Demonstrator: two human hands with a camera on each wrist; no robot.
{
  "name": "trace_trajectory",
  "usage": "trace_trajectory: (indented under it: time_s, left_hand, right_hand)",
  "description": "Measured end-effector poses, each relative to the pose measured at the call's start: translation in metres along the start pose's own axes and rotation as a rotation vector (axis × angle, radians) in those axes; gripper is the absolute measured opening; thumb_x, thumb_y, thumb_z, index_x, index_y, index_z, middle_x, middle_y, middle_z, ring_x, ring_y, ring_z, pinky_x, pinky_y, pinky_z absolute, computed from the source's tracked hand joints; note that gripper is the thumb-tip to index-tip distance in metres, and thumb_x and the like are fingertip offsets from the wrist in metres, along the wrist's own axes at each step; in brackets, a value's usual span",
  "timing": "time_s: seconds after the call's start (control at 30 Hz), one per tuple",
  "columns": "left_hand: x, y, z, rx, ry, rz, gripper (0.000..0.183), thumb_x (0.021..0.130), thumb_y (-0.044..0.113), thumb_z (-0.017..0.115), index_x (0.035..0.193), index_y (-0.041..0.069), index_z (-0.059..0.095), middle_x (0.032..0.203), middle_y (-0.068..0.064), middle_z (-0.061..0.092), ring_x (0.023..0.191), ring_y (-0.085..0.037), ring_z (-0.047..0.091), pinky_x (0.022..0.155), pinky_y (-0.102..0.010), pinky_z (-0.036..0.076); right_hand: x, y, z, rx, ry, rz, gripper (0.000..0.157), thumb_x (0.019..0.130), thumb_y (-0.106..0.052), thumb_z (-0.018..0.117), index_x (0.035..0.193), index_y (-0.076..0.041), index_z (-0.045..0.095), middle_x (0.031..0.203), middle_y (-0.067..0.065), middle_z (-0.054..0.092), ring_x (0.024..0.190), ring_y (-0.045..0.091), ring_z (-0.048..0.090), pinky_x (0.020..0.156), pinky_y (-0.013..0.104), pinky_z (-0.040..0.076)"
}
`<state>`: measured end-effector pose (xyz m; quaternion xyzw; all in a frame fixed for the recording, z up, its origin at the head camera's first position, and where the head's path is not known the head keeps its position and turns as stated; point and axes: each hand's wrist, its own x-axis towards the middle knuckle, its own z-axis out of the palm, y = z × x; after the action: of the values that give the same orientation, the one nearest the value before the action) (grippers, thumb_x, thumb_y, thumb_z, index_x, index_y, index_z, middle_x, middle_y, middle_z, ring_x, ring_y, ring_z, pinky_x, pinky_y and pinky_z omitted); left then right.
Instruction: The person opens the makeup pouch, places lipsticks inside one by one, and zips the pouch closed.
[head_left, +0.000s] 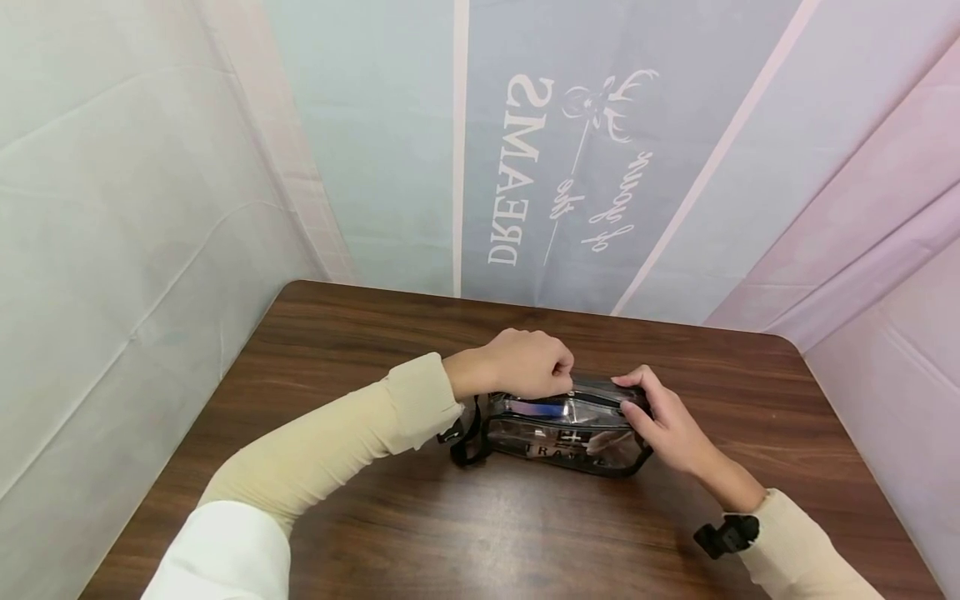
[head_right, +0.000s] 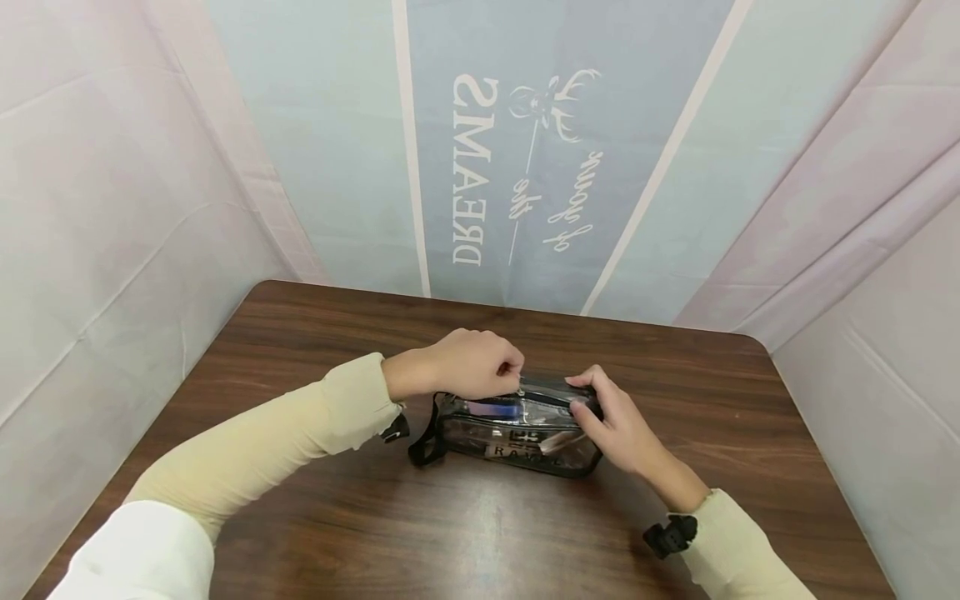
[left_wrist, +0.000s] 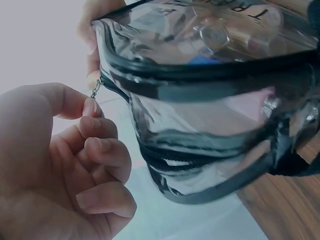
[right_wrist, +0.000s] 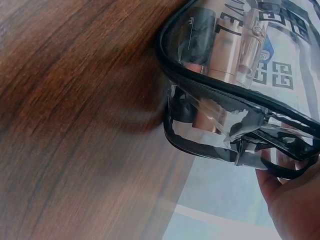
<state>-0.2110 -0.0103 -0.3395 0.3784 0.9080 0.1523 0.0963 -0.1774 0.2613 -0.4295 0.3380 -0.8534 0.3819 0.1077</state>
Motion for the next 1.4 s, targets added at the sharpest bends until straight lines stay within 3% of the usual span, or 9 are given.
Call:
trace_trajectory:
  time_s: [0.23,0.43,0.7,1.13,1.23,1.3,1.4]
  left_hand:
    - [-0.007,-0.006,0.000,-0.021,0.021,0.000,0.029,0.095,0.021,0.055,0.067,0.023,0.045,0.059,0.011,0.038,0.054,-0.006,0.037,0.054,-0.026,0.028]
    - [-0.013,-0.011,-0.001,-0.046,0.021,-0.024,0.030,0.096,0.021,0.056,0.068,0.023,0.047,0.060,0.011,0.040,0.054,-0.006,0.037,0.053,-0.025,0.028]
    - [-0.023,-0.019,-0.002,-0.054,0.034,-0.046,0.030,0.095,0.019,0.055,0.067,0.023,0.046,0.061,0.010,0.040,0.054,-0.006,0.037,0.052,-0.026,0.027]
    - [-0.039,-0.035,-0.002,-0.088,0.055,-0.059,0.032,0.096,0.016,0.053,0.067,0.022,0.042,0.060,0.010,0.035,0.054,-0.007,0.031,0.053,-0.026,0.020]
    - [-0.044,-0.041,-0.001,-0.095,0.062,-0.069,0.032,0.096,0.016,0.053,0.067,0.023,0.042,0.060,0.010,0.035,0.054,-0.006,0.032,0.053,-0.026,0.020]
    - [-0.047,-0.045,0.000,-0.103,0.063,-0.078,0.032,0.096,0.017,0.053,0.066,0.023,0.042,0.060,0.010,0.036,0.054,-0.006,0.033,0.053,-0.026,0.020]
    - [-0.052,-0.052,0.001,-0.124,0.061,-0.080,0.032,0.097,0.018,0.052,0.066,0.023,0.043,0.059,0.009,0.037,0.054,-0.007,0.034,0.053,-0.026,0.020]
  right_hand:
    - [0.000,-0.001,0.000,0.009,0.001,-0.001,0.021,0.096,0.007,0.055,0.116,0.000,0.053,0.123,0.021,0.065,0.091,0.006,0.059,0.076,0.018,0.044]
    - [0.000,0.000,0.000,-0.005,0.003,-0.003,0.021,0.096,0.007,0.055,0.116,0.000,0.053,0.124,0.020,0.065,0.096,0.005,0.058,0.078,0.019,0.042]
    - [-0.001,0.001,-0.001,0.014,-0.011,0.002,0.022,0.097,0.007,0.054,0.117,-0.002,0.053,0.124,0.019,0.064,0.072,0.005,0.047,0.067,0.022,0.039]
    - [-0.001,0.000,0.000,0.010,-0.009,0.008,0.021,0.098,0.007,0.054,0.117,-0.003,0.053,0.123,0.018,0.065,0.068,0.004,0.045,0.065,0.022,0.039]
    - [-0.001,0.000,0.000,0.013,-0.015,0.016,0.024,0.098,0.006,0.054,0.120,-0.004,0.054,0.096,0.012,0.065,0.061,0.002,0.040,0.059,0.022,0.038]
    - [-0.002,-0.001,0.000,0.011,-0.014,0.017,0.025,0.098,0.006,0.054,0.121,-0.004,0.055,0.095,0.010,0.065,0.059,0.002,0.039,0.059,0.022,0.038]
    - [-0.002,-0.001,0.000,0.018,-0.015,0.022,0.027,0.099,0.006,0.054,0.123,-0.005,0.055,0.078,0.002,0.057,0.056,0.001,0.036,0.056,0.022,0.037]
